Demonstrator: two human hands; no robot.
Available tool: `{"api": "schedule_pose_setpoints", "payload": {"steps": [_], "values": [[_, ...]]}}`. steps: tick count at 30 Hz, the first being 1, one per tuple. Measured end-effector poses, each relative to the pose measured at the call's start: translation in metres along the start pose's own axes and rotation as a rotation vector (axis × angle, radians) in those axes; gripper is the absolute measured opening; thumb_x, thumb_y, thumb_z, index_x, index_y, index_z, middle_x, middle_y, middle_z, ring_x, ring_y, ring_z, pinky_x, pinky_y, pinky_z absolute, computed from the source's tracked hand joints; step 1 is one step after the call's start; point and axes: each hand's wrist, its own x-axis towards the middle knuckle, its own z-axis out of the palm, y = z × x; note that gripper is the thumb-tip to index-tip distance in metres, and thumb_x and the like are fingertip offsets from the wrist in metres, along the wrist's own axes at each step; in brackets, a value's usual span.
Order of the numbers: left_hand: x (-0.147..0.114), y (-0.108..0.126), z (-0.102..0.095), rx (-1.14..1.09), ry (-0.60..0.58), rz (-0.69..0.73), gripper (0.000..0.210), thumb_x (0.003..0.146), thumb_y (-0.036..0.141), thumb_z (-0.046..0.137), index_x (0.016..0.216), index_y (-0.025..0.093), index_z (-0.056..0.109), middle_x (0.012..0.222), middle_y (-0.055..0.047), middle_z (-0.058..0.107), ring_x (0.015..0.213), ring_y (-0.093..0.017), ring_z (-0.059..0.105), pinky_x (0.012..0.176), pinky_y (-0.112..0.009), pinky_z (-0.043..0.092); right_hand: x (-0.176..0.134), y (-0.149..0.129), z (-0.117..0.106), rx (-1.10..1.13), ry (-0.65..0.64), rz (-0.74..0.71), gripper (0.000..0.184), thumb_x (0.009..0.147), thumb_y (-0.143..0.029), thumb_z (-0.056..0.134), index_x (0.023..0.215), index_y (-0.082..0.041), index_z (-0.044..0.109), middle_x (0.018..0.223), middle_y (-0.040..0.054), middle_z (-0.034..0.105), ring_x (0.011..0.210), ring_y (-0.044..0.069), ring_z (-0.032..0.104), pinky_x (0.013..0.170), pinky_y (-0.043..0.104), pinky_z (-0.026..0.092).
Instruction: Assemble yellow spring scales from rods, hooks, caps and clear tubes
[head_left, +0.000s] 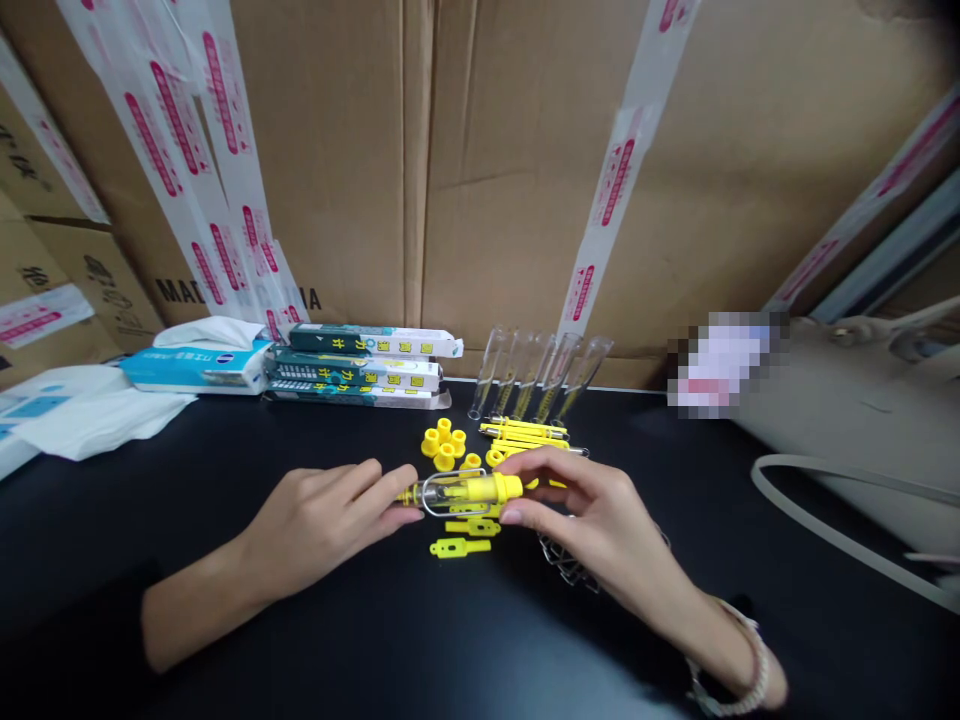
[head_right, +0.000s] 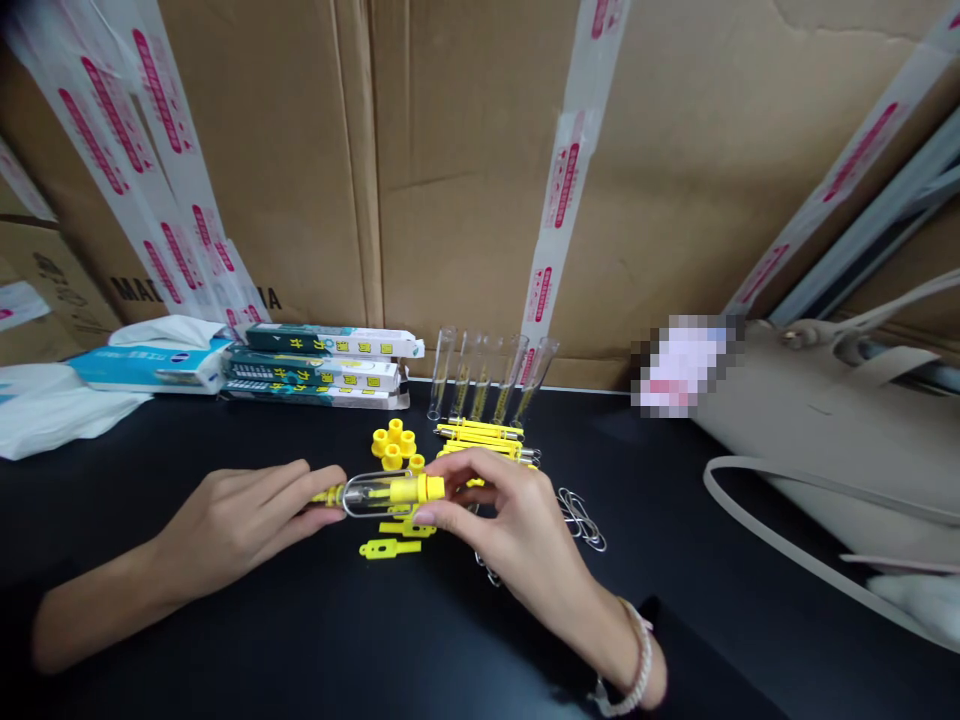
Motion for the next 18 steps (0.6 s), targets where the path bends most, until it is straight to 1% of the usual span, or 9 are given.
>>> {"api": "schedule_pose_setpoints", "payload": {"steps": [2, 4, 6, 9, 11, 12, 14, 16, 18], "values": [[0.0013, 0.0008, -0.0011, 0.002, -0.007, 0.007, 0.026, 0.106, 0.033, 0.043, 0.108, 0.014, 0.06, 0.065, 0.005, 0.062, 0.049, -0.009, 0.061, 0.047, -0.023, 0.04, -0.0015, -0.0011, 0.0009, 0.018, -0.032, 0.062, 0.026, 0.088, -0.044, 0.071, 0.093, -0.019, 0.07, 0.072, 0.0013, 0.07, 0.057, 0.014, 0.068, 0.055, 0.025, 0.06], [0.0022, 0.0013, -0.0017, 0.002, -0.015, 0.014, 0.026, 0.106, 0.034, 0.042, 0.106, 0.015, 0.06, 0.064, 0.006, 0.061, 0.048, -0.009, 0.061, 0.046, -0.024, 0.04, -0.003, -0.0009, 0.0022, 0.012, -0.026, 0.068, 0.027, 0.093, -0.044, 0.064, 0.09, -0.018, 0.068, 0.067, 0.0002, 0.067, 0.051, 0.013, 0.066, 0.052, 0.024, 0.058], [0.0025, 0.0013, -0.0014, 0.011, -0.022, 0.019, 0.025, 0.106, 0.034, 0.042, 0.106, 0.017, 0.06, 0.063, 0.006, 0.06, 0.048, -0.01, 0.061, 0.046, -0.024, 0.04, -0.0034, 0.0006, 0.0032, -0.011, 0.005, 0.016, 0.023, 0.093, -0.041, 0.065, 0.086, -0.019, 0.067, 0.077, 0.0026, 0.069, 0.06, 0.014, 0.068, 0.059, 0.025, 0.06], [0.0011, 0.0006, 0.0001, 0.014, -0.028, 0.006, 0.023, 0.106, 0.033, 0.042, 0.109, 0.016, 0.058, 0.065, 0.005, 0.062, 0.049, -0.01, 0.063, 0.046, -0.025, 0.04, -0.0016, 0.004, 0.0035, 0.003, 0.055, -0.082, 0.014, 0.088, -0.033, 0.073, 0.094, -0.022, 0.068, 0.097, 0.0059, 0.07, 0.085, 0.018, 0.07, 0.076, 0.029, 0.063], [-0.0005, 0.0, 0.001, 0.008, -0.022, -0.018, 0.023, 0.106, 0.033, 0.042, 0.111, 0.015, 0.056, 0.069, 0.004, 0.065, 0.051, -0.011, 0.065, 0.046, -0.025, 0.04, 0.0001, 0.0054, 0.0028, 0.011, 0.062, -0.112, 0.02, 0.085, -0.03, 0.075, 0.102, -0.024, 0.067, 0.108, 0.0064, 0.068, 0.1, 0.02, 0.068, 0.085, 0.032, 0.062], [-0.0014, -0.0002, 0.0013, 0.004, -0.021, -0.03, 0.024, 0.106, 0.033, 0.042, 0.111, 0.015, 0.056, 0.071, 0.004, 0.067, 0.052, -0.011, 0.066, 0.046, -0.026, 0.04, 0.0006, 0.0055, 0.0023, -0.003, 0.053, -0.106, 0.022, 0.085, -0.03, 0.075, 0.105, -0.024, 0.067, 0.112, 0.0064, 0.068, 0.103, 0.02, 0.068, 0.088, 0.032, 0.062], [-0.0026, -0.0005, 0.0013, 0.002, -0.018, -0.042, 0.023, 0.106, 0.034, 0.042, 0.111, 0.016, 0.056, 0.073, 0.003, 0.068, 0.053, -0.011, 0.066, 0.046, -0.026, 0.041, 0.0005, 0.0043, 0.0014, -0.071, 0.006, -0.067, 0.021, 0.086, -0.031, 0.074, 0.104, -0.023, 0.068, 0.107, 0.0055, 0.07, 0.095, 0.018, 0.071, 0.083, 0.03, 0.063], [-0.003, -0.0004, 0.001, 0.008, -0.017, -0.035, 0.023, 0.106, 0.033, 0.042, 0.111, 0.016, 0.056, 0.073, 0.003, 0.068, 0.053, -0.011, 0.066, 0.047, -0.026, 0.042, -0.0012, 0.002, 0.0009, -0.119, -0.049, -0.021, 0.018, 0.089, -0.035, 0.07, 0.1, -0.021, 0.068, 0.089, 0.0031, 0.073, 0.074, 0.015, 0.072, 0.07, 0.026, 0.063], [-0.0028, -0.0002, 0.0006, 0.018, -0.016, -0.02, 0.022, 0.106, 0.033, 0.043, 0.111, 0.016, 0.057, 0.071, 0.004, 0.066, 0.052, -0.011, 0.065, 0.047, -0.025, 0.042, -0.0037, -0.0003, 0.0009, -0.107, -0.076, 0.002, 0.02, 0.093, -0.039, 0.064, 0.095, -0.019, 0.067, 0.072, 0.0001, 0.069, 0.057, 0.012, 0.068, 0.057, 0.022, 0.06]]}}
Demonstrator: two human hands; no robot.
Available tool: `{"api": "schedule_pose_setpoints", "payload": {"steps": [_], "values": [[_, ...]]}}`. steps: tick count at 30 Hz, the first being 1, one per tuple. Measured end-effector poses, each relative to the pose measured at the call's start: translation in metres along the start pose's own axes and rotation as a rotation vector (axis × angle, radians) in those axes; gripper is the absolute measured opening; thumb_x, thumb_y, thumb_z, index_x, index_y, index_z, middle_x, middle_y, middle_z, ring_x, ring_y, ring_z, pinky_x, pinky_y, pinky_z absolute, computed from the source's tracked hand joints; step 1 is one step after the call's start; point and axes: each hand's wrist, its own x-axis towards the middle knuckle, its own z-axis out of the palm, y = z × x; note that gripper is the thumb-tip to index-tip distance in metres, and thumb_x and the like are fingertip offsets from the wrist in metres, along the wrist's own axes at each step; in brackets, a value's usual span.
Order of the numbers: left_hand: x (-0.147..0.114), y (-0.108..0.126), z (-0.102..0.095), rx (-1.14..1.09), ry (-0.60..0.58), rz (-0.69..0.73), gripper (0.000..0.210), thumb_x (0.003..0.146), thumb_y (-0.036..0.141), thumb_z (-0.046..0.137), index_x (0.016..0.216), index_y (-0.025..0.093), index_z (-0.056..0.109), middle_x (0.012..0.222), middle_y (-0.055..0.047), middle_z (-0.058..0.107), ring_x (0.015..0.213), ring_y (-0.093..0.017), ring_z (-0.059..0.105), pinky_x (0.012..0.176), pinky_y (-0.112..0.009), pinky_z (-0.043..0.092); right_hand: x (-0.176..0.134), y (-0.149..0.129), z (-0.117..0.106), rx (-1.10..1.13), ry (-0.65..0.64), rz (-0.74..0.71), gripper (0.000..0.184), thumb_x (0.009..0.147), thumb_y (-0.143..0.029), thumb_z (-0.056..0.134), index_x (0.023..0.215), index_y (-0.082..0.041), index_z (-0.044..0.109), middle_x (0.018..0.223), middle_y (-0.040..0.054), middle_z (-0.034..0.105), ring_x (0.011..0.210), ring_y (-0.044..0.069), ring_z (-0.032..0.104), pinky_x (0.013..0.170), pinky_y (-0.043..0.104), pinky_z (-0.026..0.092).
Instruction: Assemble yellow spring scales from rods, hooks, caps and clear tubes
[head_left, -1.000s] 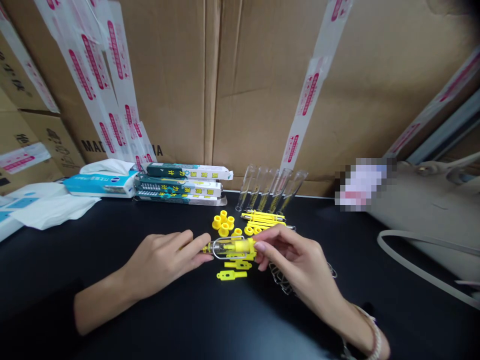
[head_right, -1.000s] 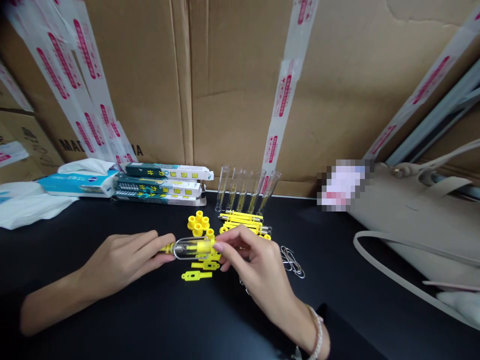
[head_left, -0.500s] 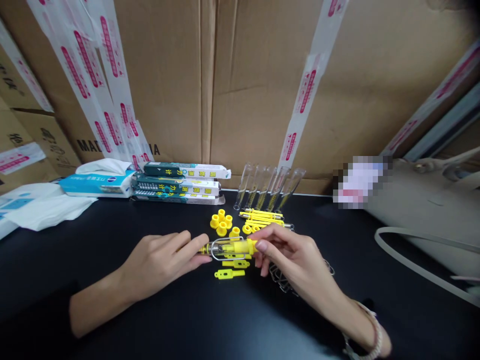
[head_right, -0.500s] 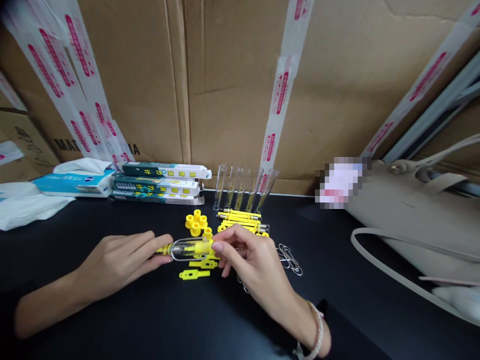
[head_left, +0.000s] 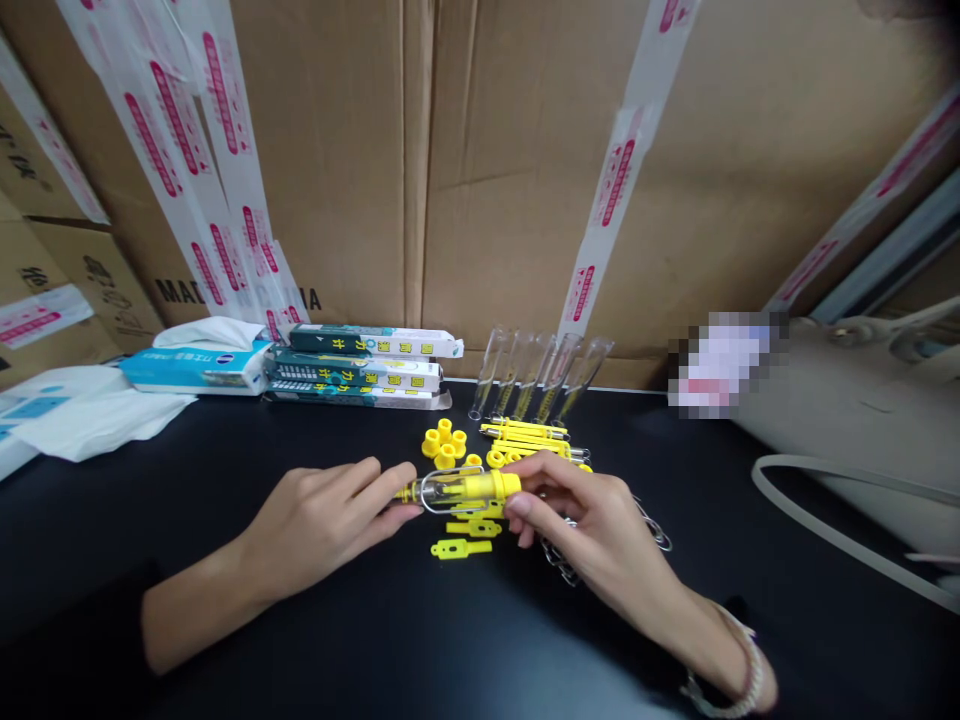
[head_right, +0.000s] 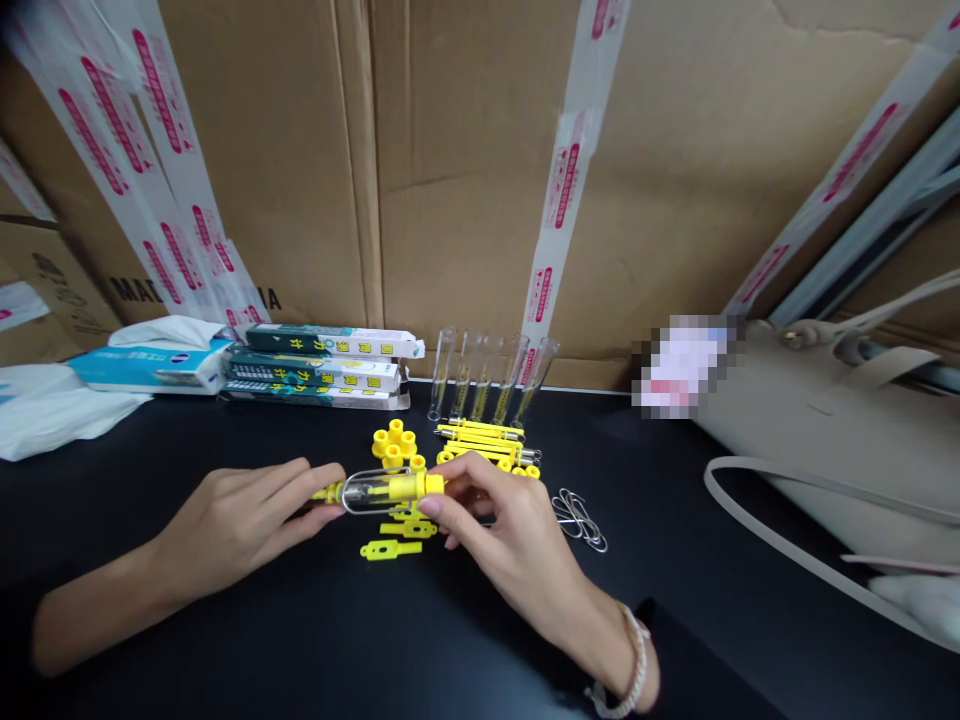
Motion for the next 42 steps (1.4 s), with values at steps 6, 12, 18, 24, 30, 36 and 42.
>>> {"api": "schedule_pose_setpoints", "payload": {"steps": [6, 12, 18, 24, 30, 36, 42], "values": [[0.001, 0.001, 0.001, -0.005, -0.014, -0.013, 0.023, 0.105, 0.034, 0.042, 0.11, 0.017, 0.057, 0.07, 0.004, 0.066, 0.051, -0.012, 0.065, 0.047, -0.026, 0.041, -0.002, 0.0, 0.0, -0.063, 0.107, -0.102, 0.01, 0.094, -0.03, 0.065, 0.098, -0.021, 0.069, 0.088, 0.003, 0.073, 0.073, 0.014, 0.071, 0.069, 0.025, 0.06], [0.001, 0.001, 0.002, -0.025, -0.02, -0.049, 0.021, 0.105, 0.034, 0.044, 0.107, 0.018, 0.058, 0.074, 0.003, 0.069, 0.056, -0.014, 0.068, 0.051, -0.027, 0.044, 0.0, 0.002, 0.002, -0.022, 0.118, -0.217, 0.012, 0.089, -0.025, 0.072, 0.101, -0.027, 0.069, 0.104, 0.0025, 0.073, 0.101, 0.018, 0.069, 0.087, 0.03, 0.058], [-0.001, 0.001, 0.001, -0.034, -0.01, -0.071, 0.021, 0.105, 0.034, 0.045, 0.108, 0.017, 0.058, 0.077, 0.002, 0.071, 0.057, -0.014, 0.068, 0.053, -0.028, 0.044, 0.008, -0.003, -0.023, -0.056, 0.228, -0.127, 0.012, 0.089, -0.033, 0.072, 0.097, -0.025, 0.072, 0.094, 0.0022, 0.074, 0.082, 0.017, 0.07, 0.073, 0.028, 0.058], [-0.001, 0.001, 0.001, -0.055, -0.008, -0.094, 0.019, 0.104, 0.033, 0.047, 0.108, 0.018, 0.058, 0.082, 0.003, 0.073, 0.059, -0.014, 0.066, 0.06, -0.027, 0.046, 0.021, 0.005, -0.079, -0.45, 0.075, -0.113, 0.018, 0.091, -0.038, 0.065, 0.097, -0.023, 0.074, 0.096, 0.0049, 0.075, 0.085, 0.02, 0.07, 0.075, 0.032, 0.056], [0.001, 0.0, 0.0, 0.006, -0.002, -0.065, 0.017, 0.102, 0.033, 0.051, 0.108, 0.018, 0.057, 0.082, 0.003, 0.072, 0.053, -0.014, 0.059, 0.055, -0.029, 0.042, 0.019, 0.014, -0.093, -0.563, -0.181, -0.117, 0.022, 0.083, -0.025, 0.072, 0.105, -0.022, 0.07, 0.096, 0.0027, 0.074, 0.081, 0.016, 0.071, 0.075, 0.029, 0.058], [-0.001, -0.001, 0.002, -0.032, 0.001, -0.095, 0.017, 0.103, 0.03, 0.049, 0.105, 0.016, 0.057, 0.085, 0.0, 0.07, 0.06, -0.014, 0.064, 0.061, -0.028, 0.046, 0.019, 0.018, -0.089, -0.693, -0.258, -0.076, 0.028, 0.072, -0.012, 0.078, 0.097, -0.023, 0.074, 0.09, 0.001, 0.075, 0.08, 0.017, 0.071, 0.074, 0.03, 0.057], [-0.001, -0.002, 0.004, -0.093, -0.004, -0.109, 0.014, 0.102, 0.028, 0.053, 0.102, 0.014, 0.057, 0.088, -0.001, 0.07, 0.067, -0.013, 0.066, 0.065, -0.026, 0.047, 0.022, 0.021, -0.092, -0.747, -0.246, -0.106, 0.032, 0.072, -0.012, 0.079, 0.1, -0.025, 0.074, 0.096, 0.0026, 0.074, 0.088, 0.021, 0.069, 0.079, 0.033, 0.055]]}}
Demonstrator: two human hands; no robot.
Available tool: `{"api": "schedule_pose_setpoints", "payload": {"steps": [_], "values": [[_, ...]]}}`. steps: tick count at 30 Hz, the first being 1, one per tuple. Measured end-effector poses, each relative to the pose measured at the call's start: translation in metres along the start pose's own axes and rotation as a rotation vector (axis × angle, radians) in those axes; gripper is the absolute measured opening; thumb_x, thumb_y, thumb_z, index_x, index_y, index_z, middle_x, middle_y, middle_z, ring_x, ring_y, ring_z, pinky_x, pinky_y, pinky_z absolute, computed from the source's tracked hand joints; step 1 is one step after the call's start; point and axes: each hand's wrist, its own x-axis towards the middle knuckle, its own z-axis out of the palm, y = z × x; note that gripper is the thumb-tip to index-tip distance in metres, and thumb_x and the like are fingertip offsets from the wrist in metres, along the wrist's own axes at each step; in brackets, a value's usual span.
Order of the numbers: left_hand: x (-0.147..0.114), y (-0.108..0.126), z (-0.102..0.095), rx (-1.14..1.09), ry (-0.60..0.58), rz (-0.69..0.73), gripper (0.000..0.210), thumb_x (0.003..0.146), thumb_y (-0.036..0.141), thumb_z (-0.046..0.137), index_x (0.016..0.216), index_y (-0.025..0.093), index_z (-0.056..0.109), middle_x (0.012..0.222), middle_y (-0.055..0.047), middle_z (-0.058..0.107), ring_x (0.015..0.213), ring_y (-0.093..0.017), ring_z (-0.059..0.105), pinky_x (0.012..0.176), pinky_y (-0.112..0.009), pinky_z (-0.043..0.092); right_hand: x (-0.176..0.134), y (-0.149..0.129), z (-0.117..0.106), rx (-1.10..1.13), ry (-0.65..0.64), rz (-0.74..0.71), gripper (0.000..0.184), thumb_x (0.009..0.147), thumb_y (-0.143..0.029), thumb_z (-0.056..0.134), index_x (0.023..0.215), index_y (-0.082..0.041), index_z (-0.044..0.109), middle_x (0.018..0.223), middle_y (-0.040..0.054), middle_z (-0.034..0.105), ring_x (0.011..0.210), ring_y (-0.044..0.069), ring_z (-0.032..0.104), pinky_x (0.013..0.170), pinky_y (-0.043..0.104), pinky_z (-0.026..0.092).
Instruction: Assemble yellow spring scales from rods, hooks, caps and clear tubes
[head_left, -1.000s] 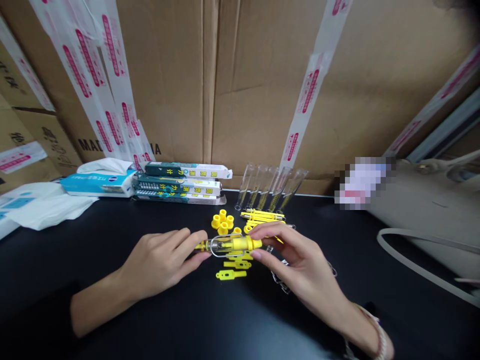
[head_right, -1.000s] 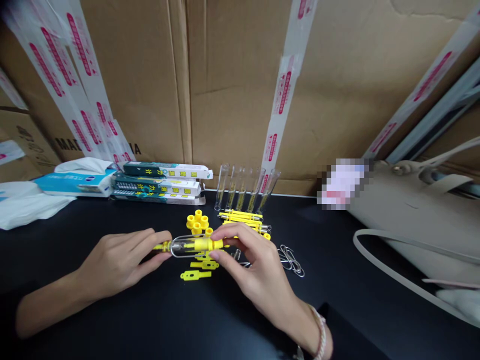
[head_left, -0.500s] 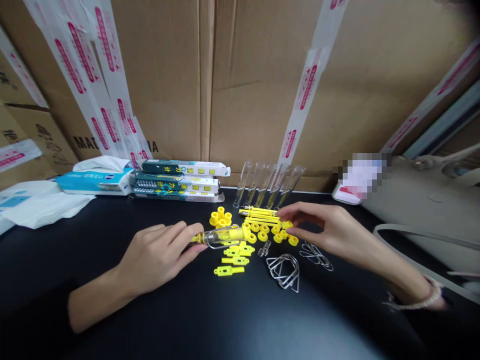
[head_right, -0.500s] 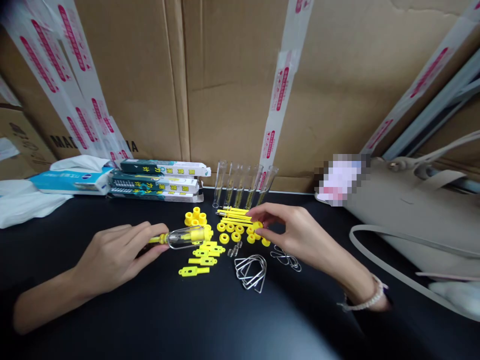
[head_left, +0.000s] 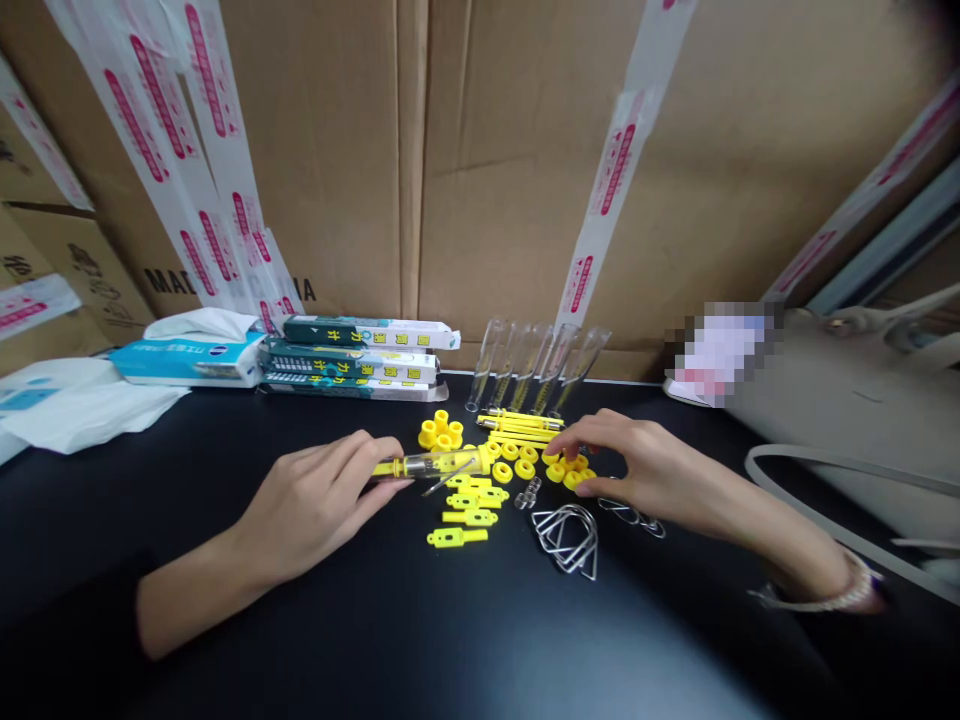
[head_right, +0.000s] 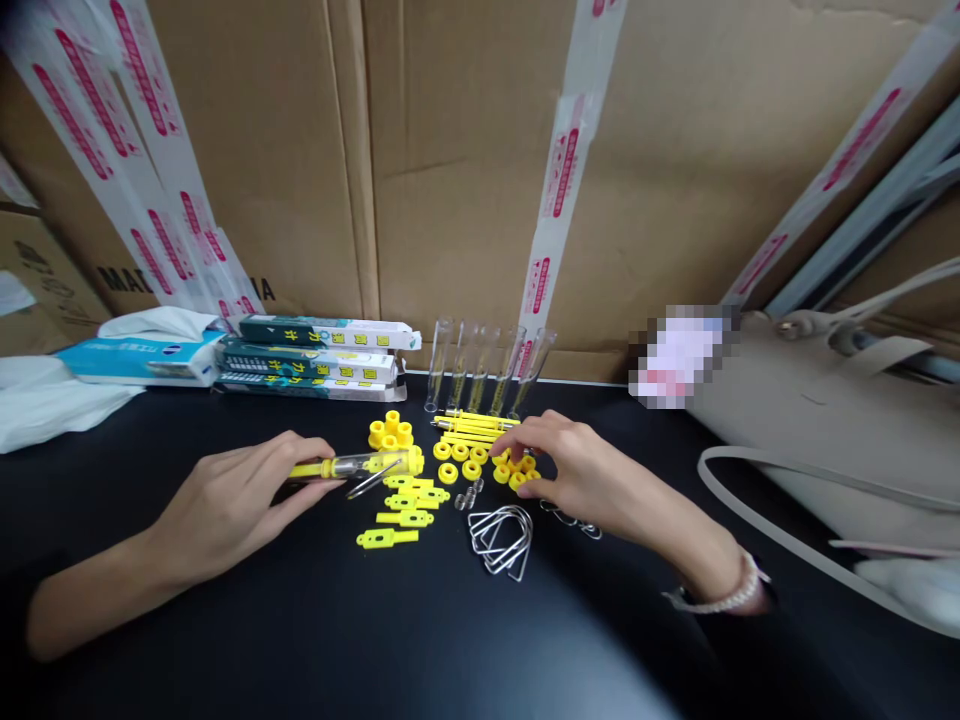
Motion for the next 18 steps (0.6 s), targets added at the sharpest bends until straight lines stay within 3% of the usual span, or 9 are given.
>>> {"api": "schedule_pose_setpoints", "payload": {"steps": [3, 5, 7, 8, 9, 10, 13, 18], "values": [[0.0, 0.001, -0.001, 0.016, 0.006, -0.004, 0.012, 0.101, 0.024, 0.054, 0.104, 0.014, 0.059, 0.088, -0.001, 0.07, 0.069, -0.014, 0.067, 0.068, -0.026, 0.047, 0.0, -0.006, -0.004, 0.073, 0.044, -0.016, 0.022, 0.078, -0.024, 0.079, 0.099, -0.025, 0.073, 0.097, 0.0019, 0.073, 0.086, 0.019, 0.068, 0.078, 0.03, 0.053], [0.001, 0.002, -0.002, 0.068, 0.015, -0.016, 0.013, 0.099, 0.022, 0.057, 0.109, 0.015, 0.061, 0.087, -0.001, 0.069, 0.071, -0.015, 0.067, 0.069, -0.028, 0.047, 0.0, -0.019, -0.002, 0.139, 0.114, -0.012, 0.012, 0.085, -0.035, 0.075, 0.09, -0.024, 0.073, 0.087, 0.0005, 0.073, 0.075, 0.015, 0.066, 0.068, 0.026, 0.051], [0.002, 0.003, -0.004, 0.149, 0.042, -0.013, 0.018, 0.096, 0.02, 0.06, 0.113, 0.017, 0.063, 0.085, 0.0, 0.069, 0.069, -0.016, 0.066, 0.067, -0.028, 0.046, 0.0, -0.039, 0.007, 0.191, 0.29, 0.013, 0.022, 0.09, -0.04, 0.069, 0.077, -0.022, 0.07, 0.069, -0.0013, 0.069, 0.058, 0.012, 0.059, 0.052, 0.023, 0.043], [0.003, 0.004, -0.004, 0.19, 0.058, -0.004, 0.019, 0.094, 0.02, 0.061, 0.113, 0.017, 0.065, 0.083, 0.0, 0.068, 0.068, -0.016, 0.065, 0.064, -0.029, 0.046, 0.0, -0.05, 0.015, 0.219, 0.438, 0.035, 0.025, 0.091, -0.039, 0.068, 0.075, -0.02, 0.068, 0.062, -0.0022, 0.066, 0.051, 0.011, 0.054, 0.048, 0.023, 0.04], [0.004, 0.005, -0.005, 0.223, 0.076, 0.01, 0.02, 0.093, 0.021, 0.063, 0.111, 0.017, 0.066, 0.082, -0.001, 0.068, 0.066, -0.017, 0.064, 0.062, -0.029, 0.045, -0.001, -0.062, 0.024, 0.236, 0.576, 0.037, 0.028, 0.093, -0.036, 0.065, 0.071, -0.019, 0.065, 0.056, -0.0033, 0.062, 0.046, 0.01, 0.051, 0.046, 0.023, 0.038], [0.005, 0.006, -0.006, 0.247, 0.089, 0.029, 0.02, 0.092, 0.024, 0.063, 0.11, 0.017, 0.067, 0.081, -0.002, 0.067, 0.065, -0.017, 0.063, 0.06, -0.03, 0.044, -0.002, -0.073, 0.033, 0.229, 0.623, -0.01, 0.032, 0.094, -0.034, 0.064, 0.066, -0.019, 0.063, 0.053, -0.0034, 0.06, 0.045, 0.009, 0.05, 0.046, 0.022, 0.038], [0.007, 0.009, -0.009, 0.28, 0.107, 0.081, 0.023, 0.093, 0.029, 0.063, 0.108, 0.014, 0.069, 0.08, -0.004, 0.066, 0.062, -0.018, 0.06, 0.056, -0.031, 0.043, -0.003, -0.095, 0.056, 0.165, 0.577, -0.178, 0.026, 0.09, -0.037, 0.071, 0.072, -0.018, 0.068, 0.06, -0.0007, 0.067, 0.051, 0.012, 0.059, 0.051, 0.024, 0.043], [0.007, 0.009, -0.009, 0.271, 0.1, 0.097, 0.021, 0.095, 0.027, 0.062, 0.11, 0.013, 0.068, 0.083, -0.005, 0.066, 0.065, -0.017, 0.061, 0.059, -0.03, 0.044, -0.001, -0.098, 0.066, 0.188, 0.555, -0.07, 0.014, 0.09, -0.029, 0.071, 0.079, -0.02, 0.071, 0.067, 0.0002, 0.071, 0.057, 0.016, 0.066, 0.056, 0.027, 0.05]]}}
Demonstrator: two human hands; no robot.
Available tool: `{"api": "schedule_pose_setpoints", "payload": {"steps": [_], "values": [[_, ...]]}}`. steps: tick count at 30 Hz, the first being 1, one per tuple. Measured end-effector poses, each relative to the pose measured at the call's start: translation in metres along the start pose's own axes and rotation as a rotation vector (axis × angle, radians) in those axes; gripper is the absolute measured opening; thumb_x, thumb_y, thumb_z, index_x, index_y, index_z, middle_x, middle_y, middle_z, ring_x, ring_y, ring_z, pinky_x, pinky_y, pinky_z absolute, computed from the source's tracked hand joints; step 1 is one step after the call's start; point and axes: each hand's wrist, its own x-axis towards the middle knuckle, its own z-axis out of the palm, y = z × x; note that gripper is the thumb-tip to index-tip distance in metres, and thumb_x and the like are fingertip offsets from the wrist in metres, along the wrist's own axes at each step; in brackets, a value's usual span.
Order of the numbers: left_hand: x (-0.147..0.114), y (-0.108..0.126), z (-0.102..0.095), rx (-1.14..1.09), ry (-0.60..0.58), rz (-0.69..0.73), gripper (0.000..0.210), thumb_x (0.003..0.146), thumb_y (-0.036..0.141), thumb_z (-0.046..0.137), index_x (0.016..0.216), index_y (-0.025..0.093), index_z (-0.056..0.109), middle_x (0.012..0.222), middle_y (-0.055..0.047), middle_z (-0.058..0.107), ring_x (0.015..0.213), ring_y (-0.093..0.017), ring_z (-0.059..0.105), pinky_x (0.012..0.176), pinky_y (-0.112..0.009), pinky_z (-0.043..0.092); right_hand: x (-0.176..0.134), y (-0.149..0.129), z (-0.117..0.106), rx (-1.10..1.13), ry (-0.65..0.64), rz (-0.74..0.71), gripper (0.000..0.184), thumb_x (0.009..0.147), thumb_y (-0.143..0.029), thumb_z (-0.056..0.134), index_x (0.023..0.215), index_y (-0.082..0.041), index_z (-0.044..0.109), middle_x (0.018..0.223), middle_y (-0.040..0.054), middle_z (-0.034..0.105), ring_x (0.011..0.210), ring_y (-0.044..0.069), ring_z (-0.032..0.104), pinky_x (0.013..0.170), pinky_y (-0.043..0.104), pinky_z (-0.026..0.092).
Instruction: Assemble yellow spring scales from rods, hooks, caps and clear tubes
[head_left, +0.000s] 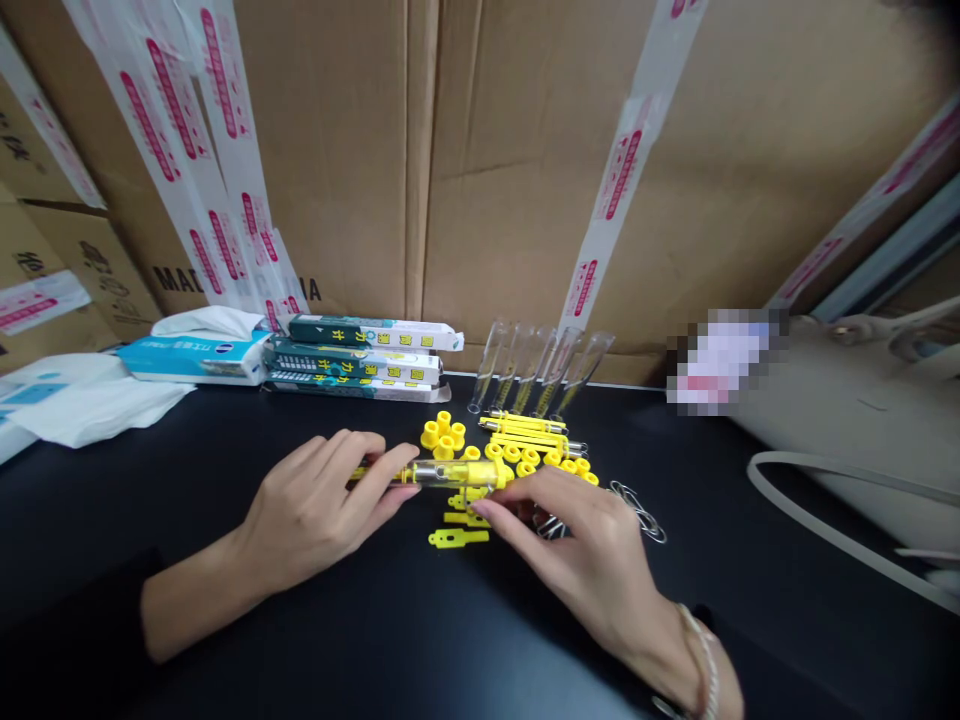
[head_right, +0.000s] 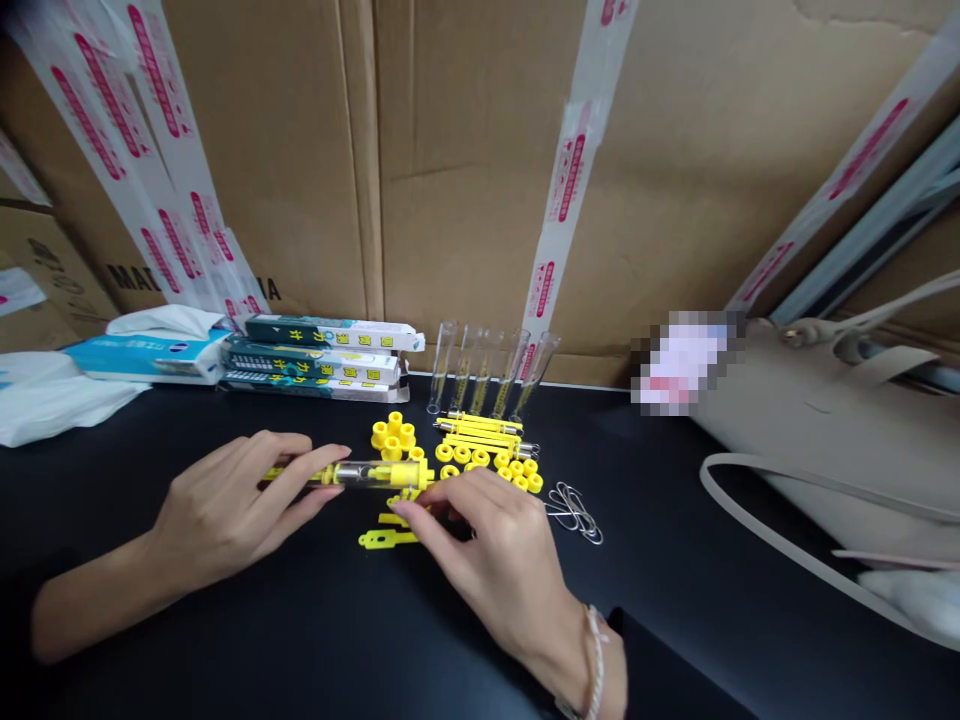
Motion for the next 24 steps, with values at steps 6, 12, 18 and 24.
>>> {"api": "schedule_pose_setpoints", "payload": {"steps": [6, 12, 18, 24], "values": [[-0.003, 0.0, 0.002, -0.001, -0.035, -0.017, 0.026, 0.098, 0.03, 0.06, 0.117, 0.015, 0.067, 0.075, 0.0, 0.065, 0.059, -0.015, 0.06, 0.057, -0.03, 0.041, 0.001, 0.003, -0.002, 0.011, 0.039, 0.007, 0.007, 0.093, -0.018, 0.062, 0.09, -0.019, 0.069, 0.083, 0.0028, 0.076, 0.071, 0.017, 0.071, 0.068, 0.028, 0.055], [-0.005, 0.002, 0.002, 0.023, -0.038, 0.032, 0.024, 0.096, 0.037, 0.063, 0.116, 0.025, 0.068, 0.068, 0.004, 0.061, 0.051, -0.014, 0.053, 0.054, -0.03, 0.036, 0.0, 0.009, -0.002, -0.153, 0.036, -0.137, 0.003, 0.093, -0.015, 0.062, 0.092, -0.017, 0.061, 0.077, 0.0014, 0.064, 0.071, 0.016, 0.061, 0.072, 0.031, 0.05], [-0.004, 0.001, 0.003, -0.038, -0.073, 0.05, 0.023, 0.099, 0.039, 0.056, 0.105, 0.023, 0.071, 0.063, 0.004, 0.059, 0.048, -0.014, 0.053, 0.051, -0.029, 0.038, 0.003, 0.014, -0.009, -0.315, -0.049, -0.325, 0.012, 0.096, -0.011, 0.06, 0.108, -0.013, 0.062, 0.079, 0.0044, 0.064, 0.072, 0.018, 0.056, 0.081, 0.039, 0.048], [-0.004, 0.002, 0.002, -0.065, -0.075, 0.045, 0.022, 0.098, 0.04, 0.058, 0.099, 0.023, 0.071, 0.059, 0.006, 0.056, 0.045, -0.012, 0.054, 0.046, -0.029, 0.038, 0.003, 0.013, -0.009, -0.352, -0.039, -0.38, 0.014, 0.096, -0.007, 0.058, 0.109, -0.009, 0.062, 0.076, 0.0056, 0.064, 0.067, 0.017, 0.051, 0.079, 0.04, 0.046]]}}
